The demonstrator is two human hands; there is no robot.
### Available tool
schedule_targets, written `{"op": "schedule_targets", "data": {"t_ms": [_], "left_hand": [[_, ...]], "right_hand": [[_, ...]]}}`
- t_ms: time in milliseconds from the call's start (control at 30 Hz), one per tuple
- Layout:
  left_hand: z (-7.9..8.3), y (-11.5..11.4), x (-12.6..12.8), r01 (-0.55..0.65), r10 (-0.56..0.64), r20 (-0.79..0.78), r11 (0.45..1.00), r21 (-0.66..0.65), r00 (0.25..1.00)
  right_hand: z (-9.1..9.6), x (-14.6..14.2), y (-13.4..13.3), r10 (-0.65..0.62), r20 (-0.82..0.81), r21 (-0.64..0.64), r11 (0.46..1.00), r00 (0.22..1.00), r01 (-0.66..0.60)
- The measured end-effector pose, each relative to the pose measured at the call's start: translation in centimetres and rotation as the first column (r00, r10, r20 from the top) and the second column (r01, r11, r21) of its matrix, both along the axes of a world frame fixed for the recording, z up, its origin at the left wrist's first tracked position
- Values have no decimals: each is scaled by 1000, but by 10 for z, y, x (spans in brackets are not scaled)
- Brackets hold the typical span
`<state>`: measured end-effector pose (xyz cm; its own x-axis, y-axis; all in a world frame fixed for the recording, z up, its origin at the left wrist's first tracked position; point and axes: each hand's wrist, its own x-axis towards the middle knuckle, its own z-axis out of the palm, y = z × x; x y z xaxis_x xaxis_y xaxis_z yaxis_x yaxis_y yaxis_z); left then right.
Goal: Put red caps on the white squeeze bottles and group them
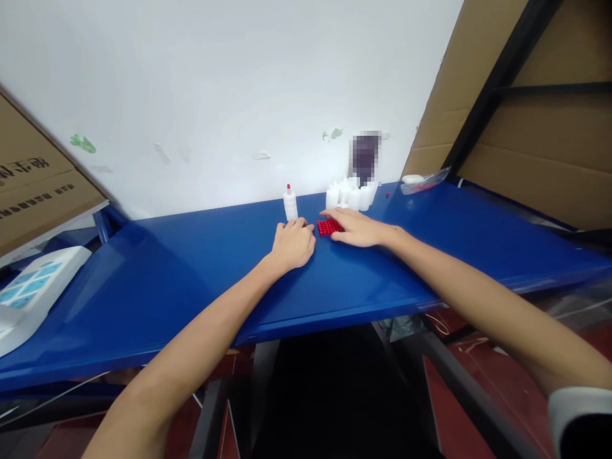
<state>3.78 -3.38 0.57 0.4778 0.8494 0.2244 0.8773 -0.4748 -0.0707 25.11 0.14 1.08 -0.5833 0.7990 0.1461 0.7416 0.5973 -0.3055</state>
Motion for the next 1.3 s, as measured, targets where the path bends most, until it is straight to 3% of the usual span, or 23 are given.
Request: {"op": "schedule_targets", "data": {"t_ms": [333, 767, 1300], "left_hand": [[-7, -1, 6, -70, 72, 45, 997, -35, 996], [-6, 0, 18, -190, 180, -74, 968, -161, 981], [-3, -1, 31, -177, 172, -41, 962, -209, 984]], "right_hand": [[1, 1, 0, 17, 31, 13, 1000, 999, -17], [-2, 0, -1, 30, 2, 13, 999, 1000, -30], [-7, 2, 6, 35, -8, 5, 999, 999, -35]]}}
